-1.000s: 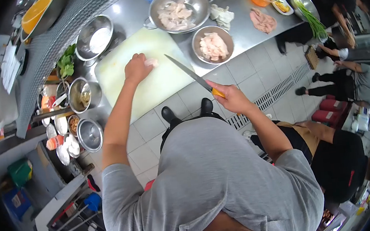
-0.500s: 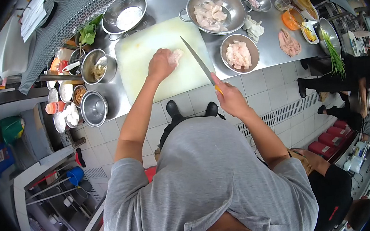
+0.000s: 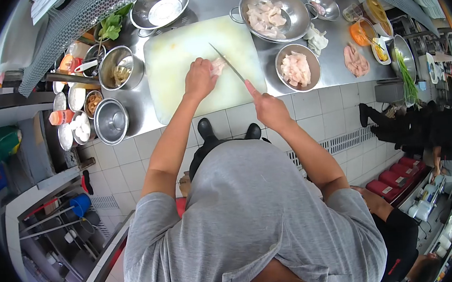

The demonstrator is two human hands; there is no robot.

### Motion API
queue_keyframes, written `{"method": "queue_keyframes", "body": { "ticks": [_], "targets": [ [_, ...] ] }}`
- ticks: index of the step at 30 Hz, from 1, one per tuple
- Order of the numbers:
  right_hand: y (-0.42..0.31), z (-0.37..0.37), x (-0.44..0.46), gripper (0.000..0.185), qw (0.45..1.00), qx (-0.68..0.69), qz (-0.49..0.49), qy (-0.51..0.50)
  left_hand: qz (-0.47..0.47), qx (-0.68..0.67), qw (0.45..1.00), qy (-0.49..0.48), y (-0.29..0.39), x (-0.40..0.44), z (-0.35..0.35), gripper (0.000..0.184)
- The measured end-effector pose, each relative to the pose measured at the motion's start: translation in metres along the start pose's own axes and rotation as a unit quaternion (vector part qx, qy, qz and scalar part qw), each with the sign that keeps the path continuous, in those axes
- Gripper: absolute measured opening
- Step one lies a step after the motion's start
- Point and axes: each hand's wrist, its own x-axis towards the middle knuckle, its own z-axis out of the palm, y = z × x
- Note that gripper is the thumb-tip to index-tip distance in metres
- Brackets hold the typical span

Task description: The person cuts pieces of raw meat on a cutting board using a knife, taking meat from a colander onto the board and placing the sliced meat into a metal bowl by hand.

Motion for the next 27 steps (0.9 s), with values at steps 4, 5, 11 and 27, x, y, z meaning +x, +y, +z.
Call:
{"method": "queue_keyframes", "body": {
  "ticks": [4,5,11,27],
  "targets": [
    [-0.008,-0.012,-0.002,0.074,0.999,0.025,-0.009,0.029,0.005,-0.015,1.000,0.010,-0.003,-0.002,-0.002,0.028],
    [-0.019,-0.018,-0.002,0.075,0.997,0.038,-0.018,0.059,0.008,-0.015,1.000,0.015,-0.004,-0.003,-0.001,0.027],
    [-0.007,0.007,-0.004,0.082,0.997,-0.044,0.018,-0.058,0.014,-0.004,1.000,0.009,-0.005,-0.004,0.003,0.025],
    [-0.020,-0.014,0.003,0.081,0.999,0.000,0.038,0.003,-0.001,-0.016,1.000,-0.005,-0.006,-0.008,-0.003,0.023]
  ]
}}
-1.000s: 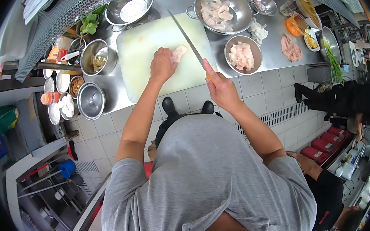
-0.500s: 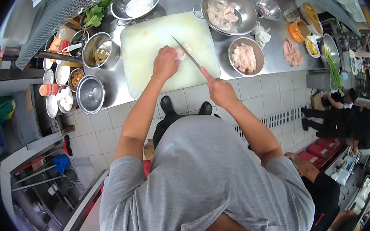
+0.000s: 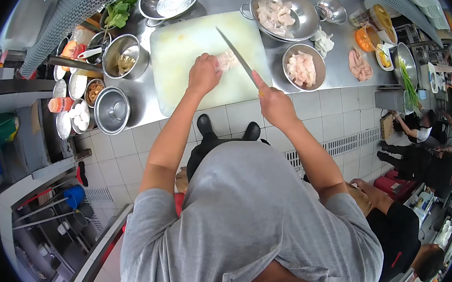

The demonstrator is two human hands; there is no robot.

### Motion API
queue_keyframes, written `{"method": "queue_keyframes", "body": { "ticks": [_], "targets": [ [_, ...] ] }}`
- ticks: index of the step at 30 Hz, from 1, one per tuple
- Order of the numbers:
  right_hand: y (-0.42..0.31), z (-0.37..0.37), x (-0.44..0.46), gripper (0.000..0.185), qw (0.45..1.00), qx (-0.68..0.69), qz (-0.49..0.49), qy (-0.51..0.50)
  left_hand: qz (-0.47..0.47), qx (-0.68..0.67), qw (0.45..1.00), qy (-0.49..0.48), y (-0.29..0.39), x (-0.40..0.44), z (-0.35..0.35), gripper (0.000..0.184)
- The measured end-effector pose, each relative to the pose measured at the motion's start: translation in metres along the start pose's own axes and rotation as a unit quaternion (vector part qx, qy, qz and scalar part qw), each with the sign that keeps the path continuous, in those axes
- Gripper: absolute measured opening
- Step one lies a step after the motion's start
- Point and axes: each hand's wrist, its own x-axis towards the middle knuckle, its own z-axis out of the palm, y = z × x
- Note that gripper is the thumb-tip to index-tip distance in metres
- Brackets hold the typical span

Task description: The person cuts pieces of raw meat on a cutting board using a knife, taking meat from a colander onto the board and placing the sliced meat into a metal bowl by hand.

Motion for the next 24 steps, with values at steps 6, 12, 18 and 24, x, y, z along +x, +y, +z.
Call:
{"method": "queue_keyframes", "body": {
  "ticks": [6,12,18,24],
  "targets": [
    [-0.009,0.023,-0.007,0.081,0.998,0.035,-0.027,0.035,0.002,-0.001,1.000,-0.004,0.000,0.000,-0.001,0.021],
    [-0.018,0.009,-0.002,0.089,1.000,-0.003,-0.026,0.007,0.001,-0.009,1.000,-0.002,-0.004,-0.001,-0.001,0.020],
    [-0.010,0.029,-0.002,0.090,0.999,-0.035,-0.023,0.013,0.020,-0.013,1.000,0.011,-0.010,-0.003,-0.001,0.020],
    [-0.038,0.008,-0.005,0.091,0.997,0.007,-0.021,0.071,0.021,-0.033,0.999,0.006,-0.017,-0.004,-0.009,0.018]
  ]
}}
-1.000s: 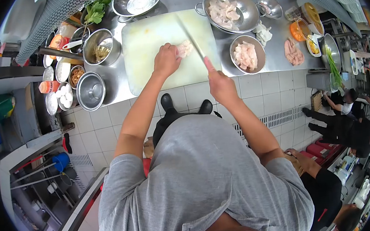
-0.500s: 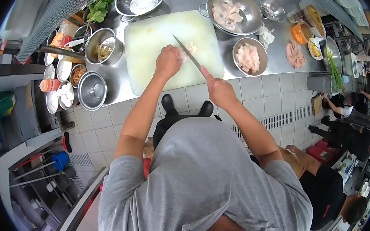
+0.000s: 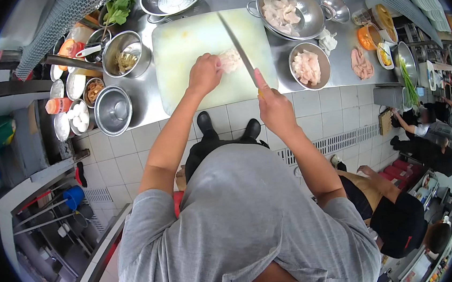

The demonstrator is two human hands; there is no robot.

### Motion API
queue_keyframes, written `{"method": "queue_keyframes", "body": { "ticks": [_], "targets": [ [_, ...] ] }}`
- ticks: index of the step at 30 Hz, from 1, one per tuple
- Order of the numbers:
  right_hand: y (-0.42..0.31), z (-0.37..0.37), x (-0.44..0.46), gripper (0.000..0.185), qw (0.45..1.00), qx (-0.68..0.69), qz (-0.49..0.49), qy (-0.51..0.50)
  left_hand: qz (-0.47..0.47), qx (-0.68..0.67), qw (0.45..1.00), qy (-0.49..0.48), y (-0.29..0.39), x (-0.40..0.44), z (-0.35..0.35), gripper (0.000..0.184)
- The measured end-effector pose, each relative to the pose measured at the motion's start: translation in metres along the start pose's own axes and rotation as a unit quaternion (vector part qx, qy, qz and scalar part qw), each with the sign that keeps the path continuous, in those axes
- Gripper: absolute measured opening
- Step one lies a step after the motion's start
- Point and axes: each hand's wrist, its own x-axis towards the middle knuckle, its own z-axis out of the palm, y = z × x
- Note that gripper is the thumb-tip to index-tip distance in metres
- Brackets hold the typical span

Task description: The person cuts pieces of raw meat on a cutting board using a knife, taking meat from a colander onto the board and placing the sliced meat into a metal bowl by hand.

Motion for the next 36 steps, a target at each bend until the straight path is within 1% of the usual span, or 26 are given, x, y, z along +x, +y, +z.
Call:
{"method": "queue_keyframes", "body": {
  "ticks": [2,3,5,8,11,12,13,15,16,17,19,22,25,26,28,29,31,32,35,36],
  "targets": [
    [-0.012,0.004,-0.003,0.093,0.993,0.067,-0.027,0.093,0.005,-0.001,1.000,-0.008,-0.005,-0.003,0.000,0.017],
    [-0.006,0.016,-0.006,0.092,0.999,0.022,-0.012,0.032,0.012,0.001,1.000,-0.010,-0.008,-0.002,0.002,0.017],
    [0.018,0.045,-0.010,0.090,0.994,-0.067,0.013,-0.086,0.026,0.005,1.000,-0.017,-0.009,0.001,0.001,0.016],
    [0.000,0.021,-0.001,0.090,0.994,-0.050,0.033,-0.090,0.031,0.004,0.999,-0.027,-0.013,-0.005,-0.001,0.016],
    [-0.034,-0.002,0.000,0.081,0.999,0.015,0.033,0.017,0.039,-0.004,0.999,-0.020,-0.016,-0.002,-0.002,0.016],
    [-0.040,-0.003,-0.003,0.081,0.997,0.045,0.014,0.066,0.039,-0.004,0.999,-0.020,-0.017,-0.004,-0.003,0.015],
    [-0.032,0.009,-0.008,0.081,1.000,0.002,0.024,0.001,0.038,-0.003,0.999,-0.020,-0.018,-0.008,-0.004,0.015],
    [-0.012,0.036,-0.014,0.082,0.988,-0.085,0.040,-0.124,0.029,-0.003,1.000,-0.007,-0.015,-0.018,-0.007,0.015],
    [-0.008,0.041,-0.014,0.084,0.983,-0.093,0.058,-0.147,0.027,0.000,1.000,0.000,-0.013,-0.021,-0.010,0.014],
    [0.002,0.041,-0.009,0.087,0.989,-0.084,0.035,-0.120,0.033,-0.002,0.999,0.024,-0.013,-0.021,-0.014,0.015],
    [-0.001,0.027,-0.013,0.093,0.995,-0.055,-0.002,-0.082,0.033,-0.005,0.998,0.054,-0.015,-0.046,-0.019,0.015],
    [-0.020,-0.004,-0.015,0.091,0.999,0.002,-0.035,0.021,-0.017,-0.014,0.998,0.053,-0.013,-0.078,-0.034,0.017],
    [0.000,0.014,-0.025,0.089,0.995,0.049,-0.070,0.059,-0.039,-0.008,0.995,0.093,-0.007,-0.115,-0.042,0.019],
    [0.013,0.023,-0.024,0.089,0.998,0.010,-0.061,-0.002,-0.031,-0.009,0.993,0.113,-0.007,-0.128,-0.040,0.019],
    [0.030,0.034,-0.023,0.089,0.989,-0.068,-0.040,-0.123,-0.043,-0.006,0.992,0.121,-0.002,-0.155,-0.039,0.019],
    [0.033,0.033,-0.016,0.085,0.992,-0.054,-0.046,-0.105,-0.046,-0.003,0.990,0.131,-0.001,-0.162,-0.041,0.020],
    [0.019,0.008,-0.020,0.077,0.995,-0.024,-0.041,-0.085,-0.063,-0.019,0.989,0.135,0.003,-0.189,-0.041,0.020],
    [0.009,-0.002,-0.022,0.077,0.998,-0.016,-0.035,-0.055,-0.066,-0.027,0.987,0.143,0.004,-0.195,-0.042,0.020],
    [0.008,0.005,-0.032,0.088,0.997,0.020,-0.067,0.024,-0.080,-0.036,0.986,0.140,0.008,-0.214,-0.048,0.020],
    [0.017,0.015,-0.035,0.088,0.997,-0.015,-0.066,-0.022,-0.083,-0.037,0.986,0.142,0.010,-0.219,-0.048,0.020]
  ]
}}
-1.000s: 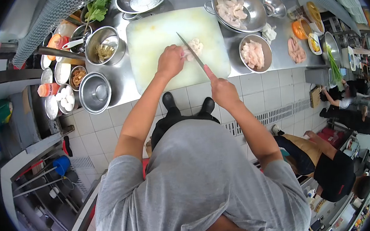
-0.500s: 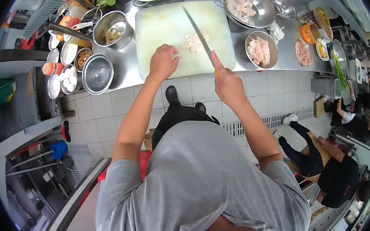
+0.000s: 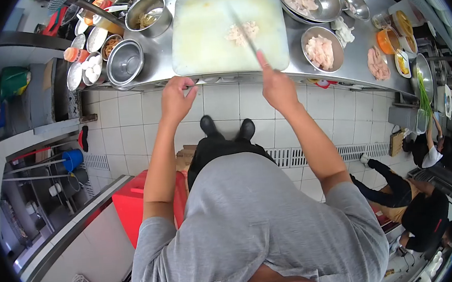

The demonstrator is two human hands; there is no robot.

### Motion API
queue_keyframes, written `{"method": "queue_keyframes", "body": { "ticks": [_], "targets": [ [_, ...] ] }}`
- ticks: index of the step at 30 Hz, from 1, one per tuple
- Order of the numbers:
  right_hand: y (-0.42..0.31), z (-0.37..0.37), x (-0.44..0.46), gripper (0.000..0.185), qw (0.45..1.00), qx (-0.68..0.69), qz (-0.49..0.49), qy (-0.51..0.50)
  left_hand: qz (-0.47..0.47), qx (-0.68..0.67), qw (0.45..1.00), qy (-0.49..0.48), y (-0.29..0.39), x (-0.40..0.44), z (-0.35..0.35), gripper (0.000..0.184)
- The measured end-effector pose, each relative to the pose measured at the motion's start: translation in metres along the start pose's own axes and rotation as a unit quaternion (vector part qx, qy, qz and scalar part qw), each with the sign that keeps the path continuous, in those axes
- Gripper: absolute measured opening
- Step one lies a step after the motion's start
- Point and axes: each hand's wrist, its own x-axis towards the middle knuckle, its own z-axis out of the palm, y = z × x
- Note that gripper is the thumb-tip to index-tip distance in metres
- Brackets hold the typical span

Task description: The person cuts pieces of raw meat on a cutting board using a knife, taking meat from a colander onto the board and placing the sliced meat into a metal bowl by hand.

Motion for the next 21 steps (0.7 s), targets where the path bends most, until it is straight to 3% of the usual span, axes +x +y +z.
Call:
{"method": "queue_keyframes", "body": {
  "ticks": [2,5,8,11,18,21],
  "targets": [
    [0.018,0.021,0.000,0.086,0.994,-0.066,0.004,-0.092,0.002,-0.004,1.000,0.004,0.000,-0.003,-0.002,0.020],
    [-0.010,-0.016,0.004,0.081,0.996,-0.011,0.036,-0.081,0.008,-0.014,1.000,0.004,0.000,-0.006,-0.010,0.019],
    [-0.040,-0.024,-0.006,0.077,0.997,0.036,0.063,0.012,0.002,-0.020,1.000,-0.003,-0.006,-0.007,-0.019,0.018],
    [-0.006,0.035,-0.009,0.075,0.990,-0.042,0.058,-0.120,0.003,-0.046,0.999,0.010,-0.021,-0.013,-0.030,0.017],
    [-0.081,-0.015,-0.011,0.082,0.996,0.019,0.085,0.020,0.019,-0.048,0.999,0.007,-0.054,-0.025,-0.068,0.019],
    [-0.048,0.044,-0.014,0.080,0.992,-0.064,0.063,-0.087,0.025,-0.049,0.998,-0.004,-0.065,-0.031,-0.075,0.019]
  ]
}}
